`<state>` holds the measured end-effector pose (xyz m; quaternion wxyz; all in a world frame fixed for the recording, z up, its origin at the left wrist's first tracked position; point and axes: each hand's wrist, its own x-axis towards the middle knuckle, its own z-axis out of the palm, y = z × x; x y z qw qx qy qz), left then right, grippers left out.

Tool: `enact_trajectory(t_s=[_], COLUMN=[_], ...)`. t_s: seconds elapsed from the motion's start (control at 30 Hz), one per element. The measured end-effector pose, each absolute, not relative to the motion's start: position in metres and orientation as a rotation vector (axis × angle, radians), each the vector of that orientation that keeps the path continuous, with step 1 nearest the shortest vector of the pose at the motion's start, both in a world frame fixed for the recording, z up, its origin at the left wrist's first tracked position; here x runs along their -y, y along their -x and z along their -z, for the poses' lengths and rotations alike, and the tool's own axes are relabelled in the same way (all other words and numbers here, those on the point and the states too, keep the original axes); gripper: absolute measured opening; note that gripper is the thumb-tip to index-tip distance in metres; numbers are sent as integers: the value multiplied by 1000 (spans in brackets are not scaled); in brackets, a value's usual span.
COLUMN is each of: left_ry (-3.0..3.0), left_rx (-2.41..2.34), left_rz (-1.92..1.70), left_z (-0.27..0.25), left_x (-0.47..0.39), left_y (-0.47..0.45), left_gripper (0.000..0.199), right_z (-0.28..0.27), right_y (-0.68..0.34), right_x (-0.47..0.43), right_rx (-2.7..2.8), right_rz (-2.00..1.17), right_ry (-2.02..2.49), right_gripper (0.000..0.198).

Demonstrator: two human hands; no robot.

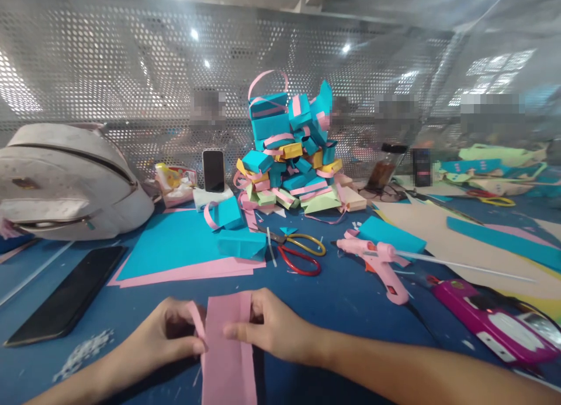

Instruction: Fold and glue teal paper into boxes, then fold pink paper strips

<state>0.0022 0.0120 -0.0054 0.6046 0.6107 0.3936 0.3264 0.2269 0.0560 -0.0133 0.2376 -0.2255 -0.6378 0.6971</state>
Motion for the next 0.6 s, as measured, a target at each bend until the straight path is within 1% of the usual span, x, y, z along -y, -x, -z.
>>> enact_trajectory(t_s=[0.17,0.33,0.6], left_ry=[-1422,-1450,-1463], left_rx=[-934,-1016,-993], left_rz=[-734,-775,-667], left_z=[8,6,6], left_x=[-13,-15,-13], left_y=[-1,-3,-5], left_gripper=[27,29,24], right_z=[11,15,14], right_y=[-226,-227,-225], right_x=[-55,-57,-59], right_rx=[1716,1703,1619], right_rz=[-1935,-1891,-1945], right_ry=[590,645,550], right_gripper=[45,42,38])
